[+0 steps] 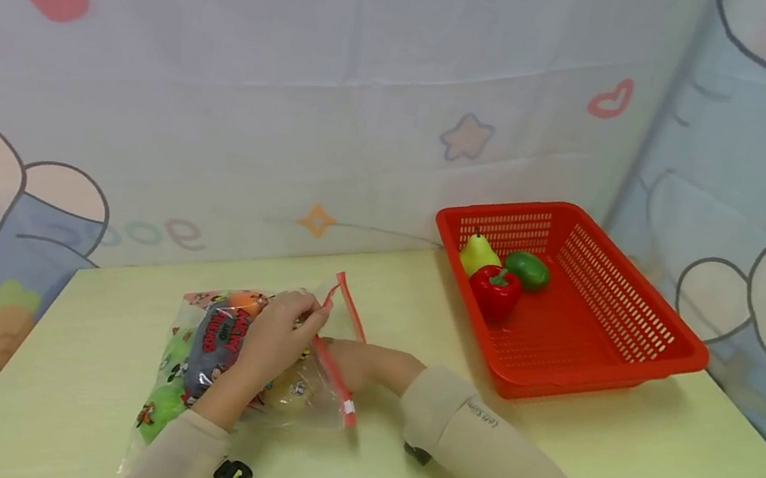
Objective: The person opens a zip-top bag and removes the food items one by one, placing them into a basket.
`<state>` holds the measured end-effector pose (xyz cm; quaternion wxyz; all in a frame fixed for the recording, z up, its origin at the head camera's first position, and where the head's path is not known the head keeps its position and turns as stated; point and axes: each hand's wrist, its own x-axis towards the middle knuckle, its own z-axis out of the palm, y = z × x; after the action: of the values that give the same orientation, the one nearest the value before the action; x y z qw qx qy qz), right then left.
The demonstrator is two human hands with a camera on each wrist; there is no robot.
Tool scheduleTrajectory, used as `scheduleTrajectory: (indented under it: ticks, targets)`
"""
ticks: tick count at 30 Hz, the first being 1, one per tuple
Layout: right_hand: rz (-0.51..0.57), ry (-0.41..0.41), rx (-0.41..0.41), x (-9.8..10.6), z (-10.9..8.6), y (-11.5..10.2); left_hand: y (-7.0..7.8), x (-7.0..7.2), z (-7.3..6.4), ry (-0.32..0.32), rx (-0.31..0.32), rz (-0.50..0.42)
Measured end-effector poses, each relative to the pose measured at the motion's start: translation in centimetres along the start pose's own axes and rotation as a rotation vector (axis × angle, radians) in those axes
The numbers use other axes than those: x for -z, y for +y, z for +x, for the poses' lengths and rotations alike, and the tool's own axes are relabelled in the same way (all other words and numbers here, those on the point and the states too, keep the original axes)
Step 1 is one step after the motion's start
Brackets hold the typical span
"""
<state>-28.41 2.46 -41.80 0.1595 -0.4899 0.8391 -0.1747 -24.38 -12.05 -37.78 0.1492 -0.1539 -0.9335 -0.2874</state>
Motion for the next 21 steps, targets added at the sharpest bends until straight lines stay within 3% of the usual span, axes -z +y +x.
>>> scheduleTrajectory:
  ticks: [14,18,21]
  targets:
    - [0.07,0.06,0.018,0.0,-0.1,0.5,0.1,0.1,0.3,-0.012,-0.021,0.015]
    - [0.202,0.097,-0.05,0.3,-0.4,0.4,0.0,0.2,0.2,-0.016,-0.002,0.001]
    - [0.158,0.124,-0.176,1.0,-1.3,-0.4,-0.1,0.2,0.0,-0.023,0.014,0.0]
